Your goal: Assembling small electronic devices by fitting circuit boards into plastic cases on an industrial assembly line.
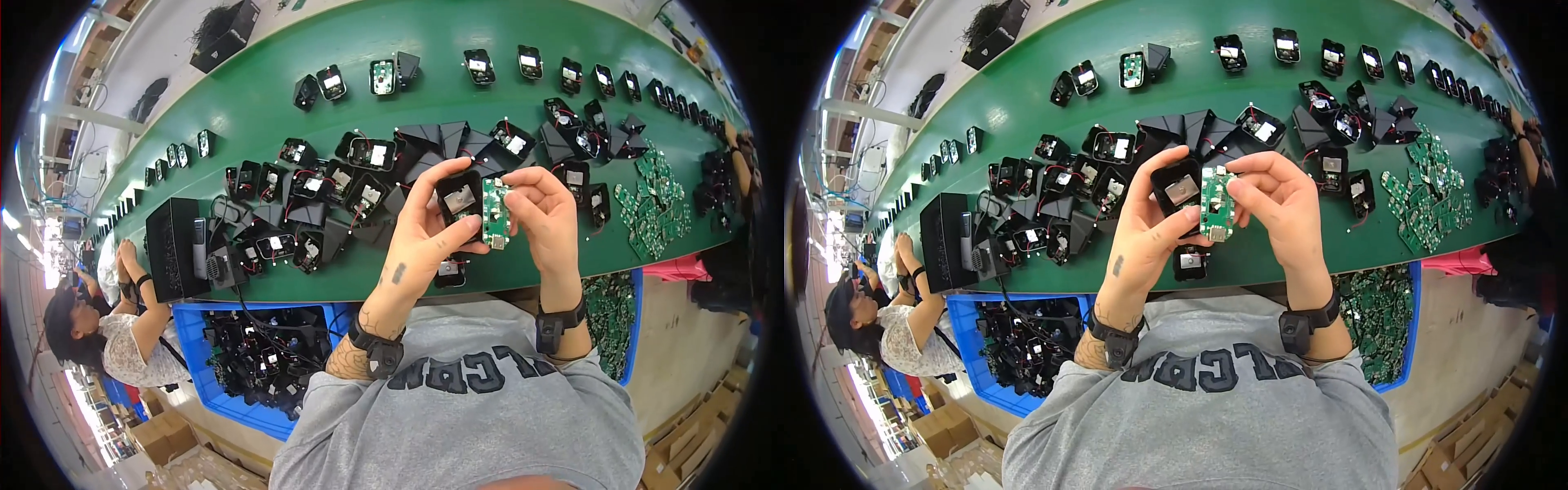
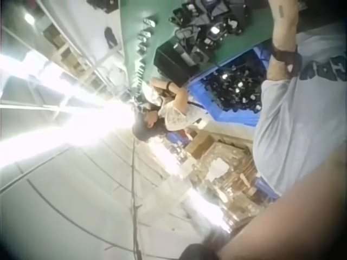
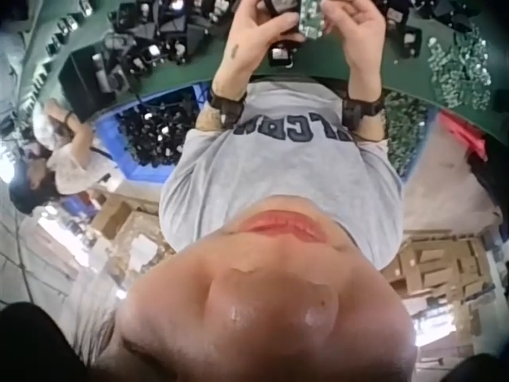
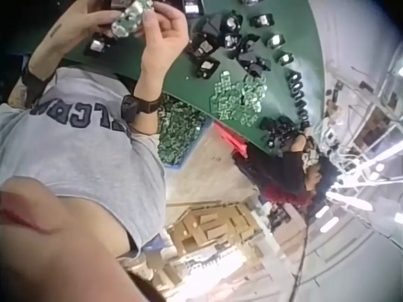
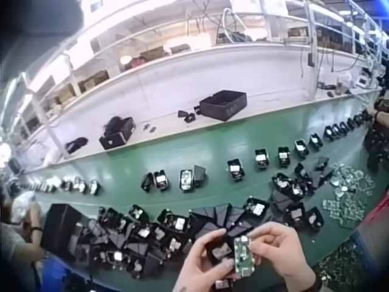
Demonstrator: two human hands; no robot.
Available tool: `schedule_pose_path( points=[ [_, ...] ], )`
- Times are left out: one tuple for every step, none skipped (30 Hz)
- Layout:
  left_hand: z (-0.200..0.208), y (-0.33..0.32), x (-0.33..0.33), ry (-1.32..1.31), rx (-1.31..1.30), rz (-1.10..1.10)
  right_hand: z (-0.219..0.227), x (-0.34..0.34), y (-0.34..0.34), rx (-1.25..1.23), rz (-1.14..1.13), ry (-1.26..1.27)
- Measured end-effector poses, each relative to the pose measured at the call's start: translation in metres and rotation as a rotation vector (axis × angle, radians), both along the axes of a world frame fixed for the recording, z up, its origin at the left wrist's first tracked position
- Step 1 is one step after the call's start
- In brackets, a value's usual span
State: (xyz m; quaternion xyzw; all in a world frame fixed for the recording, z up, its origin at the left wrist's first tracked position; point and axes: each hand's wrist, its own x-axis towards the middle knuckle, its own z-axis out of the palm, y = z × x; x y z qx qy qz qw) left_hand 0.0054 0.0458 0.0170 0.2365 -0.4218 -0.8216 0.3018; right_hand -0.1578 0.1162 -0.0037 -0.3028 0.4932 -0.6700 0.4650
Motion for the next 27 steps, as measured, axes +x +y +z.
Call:
schedule_pose_path(
  points=[
    [-0.002,0.0,0.0,0.001,0.001,-0.003,0.001,0.001,0.001,-0.003,0.008,0.037],
    [-0.004,0.0,-0.001,0.006,-0.016,0.014,0.002,0.002,0.003,-0.006,0.016,0.075],
    [-0.006,0.0,-0.001,0.012,-0.032,0.03,0.005,0.006,0.004,-0.005,0.014,0.077],
    [-0.007,0.001,0.0,-0.005,-0.035,0.015,0.009,0.011,0.006,-0.043,-0.01,0.146],
    [-0.007,0.001,0.0,-0.003,-0.034,0.013,0.011,0.014,0.008,-0.082,-0.034,0.215],
    [-0.007,0.0,-0.001,-0.005,0.0,0.0,0.01,0.014,0.011,-0.094,-0.046,0.401],
    [-0.007,-0.001,-0.001,-0.008,0.033,-0.013,0.01,0.014,0.011,-0.093,-0.048,0.403],
    [-0.003,-0.002,0.001,0.03,0.083,-0.053,0.011,0.014,0.012,-0.108,-0.047,0.444],
    [-0.004,-0.003,0.001,0.032,0.084,-0.055,0.011,0.013,0.012,-0.122,-0.046,0.486],
    [-0.004,-0.003,0.001,0.067,0.094,-0.062,0.013,0.011,0.012,-0.083,-0.054,0.458],
    [-0.005,-0.003,0.0,0.102,0.103,-0.069,0.013,0.009,0.01,-0.082,-0.055,0.46],
    [-0.006,-0.002,0.0,0.102,0.109,-0.07,0.014,0.008,0.01,-0.086,-0.056,0.498],
    [-0.006,-0.001,-0.001,0.103,0.095,-0.103,0.014,0.006,0.009,-0.09,-0.056,0.536],
    [-0.006,-0.001,-0.002,0.104,0.081,-0.136,0.013,0.006,0.009,-0.095,-0.054,0.508],
    [-0.006,-0.001,-0.003,0.105,0.062,-0.168,0.014,0.006,0.007,-0.094,-0.053,0.507],
    [-0.007,0.0,-0.003,0.12,0.071,-0.167,0.015,0.006,0.006,-0.086,-0.068,0.561],
    [-0.007,0.0,-0.004,0.119,0.071,-0.166,0.016,0.006,0.005,-0.078,-0.082,0.614],
    [-0.006,0.001,-0.005,0.109,0.047,-0.152,0.015,0.006,0.004,-0.075,-0.083,0.614],
    [-0.006,0.001,-0.005,0.099,0.023,-0.138,0.014,0.004,0.003,-0.093,-0.067,0.653],
    [-0.007,0.001,-0.004,0.099,0.026,-0.14,0.013,0.004,0.003,-0.112,-0.05,0.691],
    [-0.008,0.001,-0.003,0.069,-0.028,-0.143,0.014,0.003,0.004,-0.112,-0.048,0.691],
    [-0.008,0.001,-0.002,0.04,-0.082,-0.147,0.015,0.001,0.004,-0.101,-0.031,0.664],
    [-0.007,0.0,-0.001,0.041,-0.082,-0.145,0.016,0.001,0.005,-0.09,-0.015,0.637],
    [-0.006,0.0,-0.001,0.046,-0.069,-0.148,0.017,0.002,0.005,-0.088,-0.015,0.638],
    [-0.006,0.0,-0.001,0.051,-0.057,-0.152,0.018,0.005,0.005,-0.098,-0.033,0.686],
    [-0.006,0.001,-0.001,0.052,-0.056,-0.152,0.018,0.006,0.005,-0.108,-0.052,0.733],
    [-0.006,0.001,-0.001,0.064,-0.042,-0.15,0.019,0.006,0.006,-0.108,-0.054,0.735]
  ],
)
